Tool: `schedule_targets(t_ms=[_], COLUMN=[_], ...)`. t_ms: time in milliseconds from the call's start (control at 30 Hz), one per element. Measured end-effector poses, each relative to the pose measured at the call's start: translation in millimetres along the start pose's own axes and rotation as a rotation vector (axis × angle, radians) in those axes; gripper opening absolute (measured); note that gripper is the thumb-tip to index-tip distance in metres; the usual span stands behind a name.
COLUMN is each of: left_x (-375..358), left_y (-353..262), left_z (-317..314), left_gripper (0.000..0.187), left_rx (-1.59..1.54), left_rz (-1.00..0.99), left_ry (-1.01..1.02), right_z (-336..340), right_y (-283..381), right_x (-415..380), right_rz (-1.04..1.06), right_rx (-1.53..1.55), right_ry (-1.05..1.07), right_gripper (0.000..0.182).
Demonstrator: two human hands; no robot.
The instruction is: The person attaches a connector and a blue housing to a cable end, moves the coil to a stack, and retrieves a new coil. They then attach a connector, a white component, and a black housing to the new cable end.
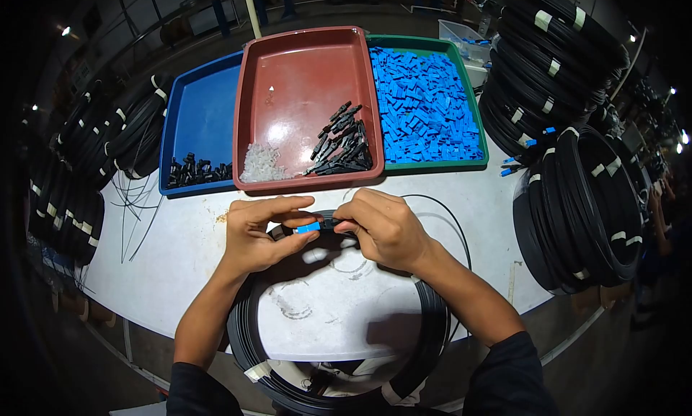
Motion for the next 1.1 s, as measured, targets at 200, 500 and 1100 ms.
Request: schedule_targets(t_ms=[200,500,1100], left_x=[3,3,6], left_y=[0,2,0], left_z=[-1,2,0], left_gripper=[0.047,0.048,0.038], left_rx=[0.033,0.082,0.175], left_rz=[-0.019,-0.055,-0.081], left_ry=[0.014,0.002,0.037], right_z=[-2,-2,-3], right_y=[-5,-7,-2], right_x=[0,2,1], right_rz=[-0.022,-0.053,0.018], right_rx=[-0.005,0.014,-0.063], right_ry=[0.011,0.023,0.007], right_gripper=[0.019,0.017,0.019])
Point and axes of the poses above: each hand's wrist, its own x-axis towards the middle knuckle, its own z-axis out of the back of the hand, y = z × x, the point moved 6 cm from there along x, towards the middle knuckle, and after that the axes turned 12 degrees about -x, right-handed, at the moved point
